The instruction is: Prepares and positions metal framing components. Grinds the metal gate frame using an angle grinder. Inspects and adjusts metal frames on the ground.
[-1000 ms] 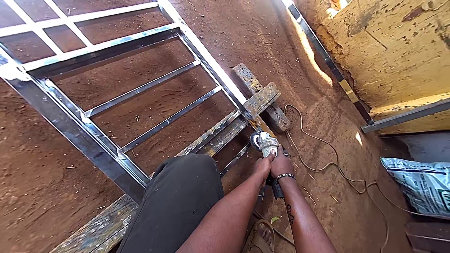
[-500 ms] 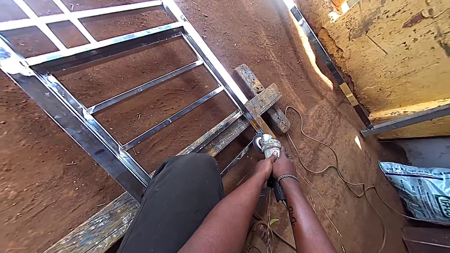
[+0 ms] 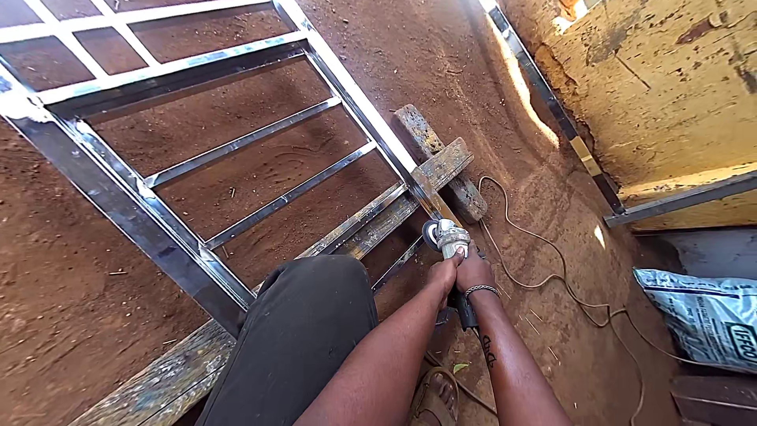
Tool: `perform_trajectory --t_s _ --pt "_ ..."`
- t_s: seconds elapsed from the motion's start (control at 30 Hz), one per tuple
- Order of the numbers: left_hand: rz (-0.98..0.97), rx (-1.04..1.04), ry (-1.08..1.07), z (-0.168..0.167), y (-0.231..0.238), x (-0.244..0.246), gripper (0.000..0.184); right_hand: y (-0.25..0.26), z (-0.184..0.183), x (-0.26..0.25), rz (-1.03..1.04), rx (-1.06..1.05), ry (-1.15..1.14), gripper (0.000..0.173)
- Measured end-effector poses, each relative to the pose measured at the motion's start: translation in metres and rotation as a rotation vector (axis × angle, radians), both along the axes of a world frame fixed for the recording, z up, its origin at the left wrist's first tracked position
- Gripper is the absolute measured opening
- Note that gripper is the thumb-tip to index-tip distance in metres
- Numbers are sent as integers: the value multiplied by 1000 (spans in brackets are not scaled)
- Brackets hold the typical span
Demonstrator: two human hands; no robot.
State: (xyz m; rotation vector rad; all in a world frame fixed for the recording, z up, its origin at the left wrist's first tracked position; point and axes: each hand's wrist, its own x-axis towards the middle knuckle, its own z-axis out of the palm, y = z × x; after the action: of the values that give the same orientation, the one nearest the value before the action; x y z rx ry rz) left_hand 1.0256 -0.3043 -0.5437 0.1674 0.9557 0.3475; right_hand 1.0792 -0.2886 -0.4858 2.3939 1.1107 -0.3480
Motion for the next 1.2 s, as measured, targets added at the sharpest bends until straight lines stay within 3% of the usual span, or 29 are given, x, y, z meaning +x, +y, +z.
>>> perform_trajectory --t_s 1.2 --pt "-30 22 67 9 11 -5 77 10 4 -1 -21 -7 32 60"
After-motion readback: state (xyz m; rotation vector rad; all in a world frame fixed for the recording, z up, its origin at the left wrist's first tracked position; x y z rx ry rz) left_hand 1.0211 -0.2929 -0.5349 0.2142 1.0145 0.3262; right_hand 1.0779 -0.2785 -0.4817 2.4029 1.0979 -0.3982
